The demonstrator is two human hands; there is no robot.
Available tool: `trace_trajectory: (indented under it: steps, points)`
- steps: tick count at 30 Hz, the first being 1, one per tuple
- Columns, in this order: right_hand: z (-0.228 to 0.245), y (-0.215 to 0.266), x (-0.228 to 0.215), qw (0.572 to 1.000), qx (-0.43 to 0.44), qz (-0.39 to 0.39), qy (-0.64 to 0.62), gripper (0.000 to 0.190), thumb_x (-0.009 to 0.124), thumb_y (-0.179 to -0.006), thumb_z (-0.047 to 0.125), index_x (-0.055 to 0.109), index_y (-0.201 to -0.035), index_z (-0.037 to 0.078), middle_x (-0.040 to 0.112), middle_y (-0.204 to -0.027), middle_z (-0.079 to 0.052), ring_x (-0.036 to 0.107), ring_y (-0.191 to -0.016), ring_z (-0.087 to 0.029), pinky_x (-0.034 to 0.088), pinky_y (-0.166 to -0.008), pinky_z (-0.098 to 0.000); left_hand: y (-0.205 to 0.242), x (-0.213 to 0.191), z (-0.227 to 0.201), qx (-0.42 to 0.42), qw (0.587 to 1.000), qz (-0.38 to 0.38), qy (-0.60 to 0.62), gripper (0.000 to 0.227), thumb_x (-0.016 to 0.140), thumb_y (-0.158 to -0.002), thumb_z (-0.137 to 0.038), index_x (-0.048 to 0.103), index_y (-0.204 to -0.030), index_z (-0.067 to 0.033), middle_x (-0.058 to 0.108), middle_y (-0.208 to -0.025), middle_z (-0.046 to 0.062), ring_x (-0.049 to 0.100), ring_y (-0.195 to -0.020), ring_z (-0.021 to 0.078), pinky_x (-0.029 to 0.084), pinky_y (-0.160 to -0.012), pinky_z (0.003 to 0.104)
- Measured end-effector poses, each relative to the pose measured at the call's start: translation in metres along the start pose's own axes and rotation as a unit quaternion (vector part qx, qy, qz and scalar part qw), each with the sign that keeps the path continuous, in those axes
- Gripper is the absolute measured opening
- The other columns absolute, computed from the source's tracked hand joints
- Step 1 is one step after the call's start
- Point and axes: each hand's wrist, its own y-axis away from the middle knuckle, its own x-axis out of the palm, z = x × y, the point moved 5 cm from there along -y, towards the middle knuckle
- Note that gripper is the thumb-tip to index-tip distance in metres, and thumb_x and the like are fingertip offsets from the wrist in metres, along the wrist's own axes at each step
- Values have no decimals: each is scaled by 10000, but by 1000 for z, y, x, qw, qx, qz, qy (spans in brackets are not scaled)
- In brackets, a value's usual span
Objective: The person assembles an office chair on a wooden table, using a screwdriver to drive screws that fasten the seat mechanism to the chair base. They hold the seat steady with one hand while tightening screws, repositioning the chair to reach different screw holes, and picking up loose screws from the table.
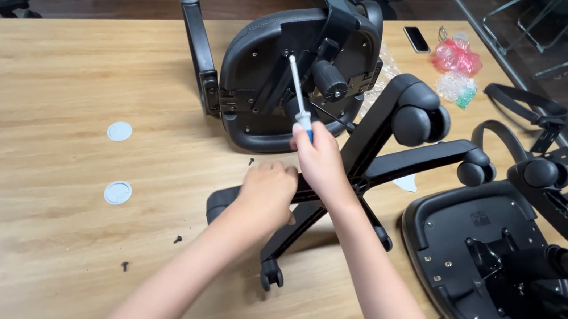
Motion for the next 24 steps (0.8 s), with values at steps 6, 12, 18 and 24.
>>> trace_trajectory:
  steps: [6,12,18,24]
  points:
    - [-55,-30,-9,982,22,-62,177,347,568,-1019,292,601,-992,-53,695,-856,-255,703,-813,-404,540,-729,-450,-54,93,31,12,997,-31,-63,213,723,-755,-11,709,-968,-13,752,-913,158,752,-875,304,606,-735,392]
    - [-28,2,-31,988,1,-60,145,326,575,-987,259,606,-1023,-64,696,-894,-288,698,-874,-446,547,-765,-469,-46,93,7,34,983,33,-175,151,688,-831,-67,774,-955,-69,755,-976,110,750,-926,255,609,-734,375]
    - [1,79,-38,982,-2,-2,191,312,582,-991,236,580,-938,-71,658,-895,-278,668,-842,-436,526,-760,-481,25,61,-48,11,966,169,-194,353,712,-851,-126,677,-1173,14,660,-1180,161,693,-1070,289,601,-749,412]
    - [10,124,-34,977,12,-23,212,299,581,-982,246,575,-929,-48,655,-892,-266,646,-813,-444,520,-732,-493,69,68,-57,49,956,210,-201,544,755,-836,-177,577,-1255,121,628,-1204,240,675,-1079,316,588,-808,409]
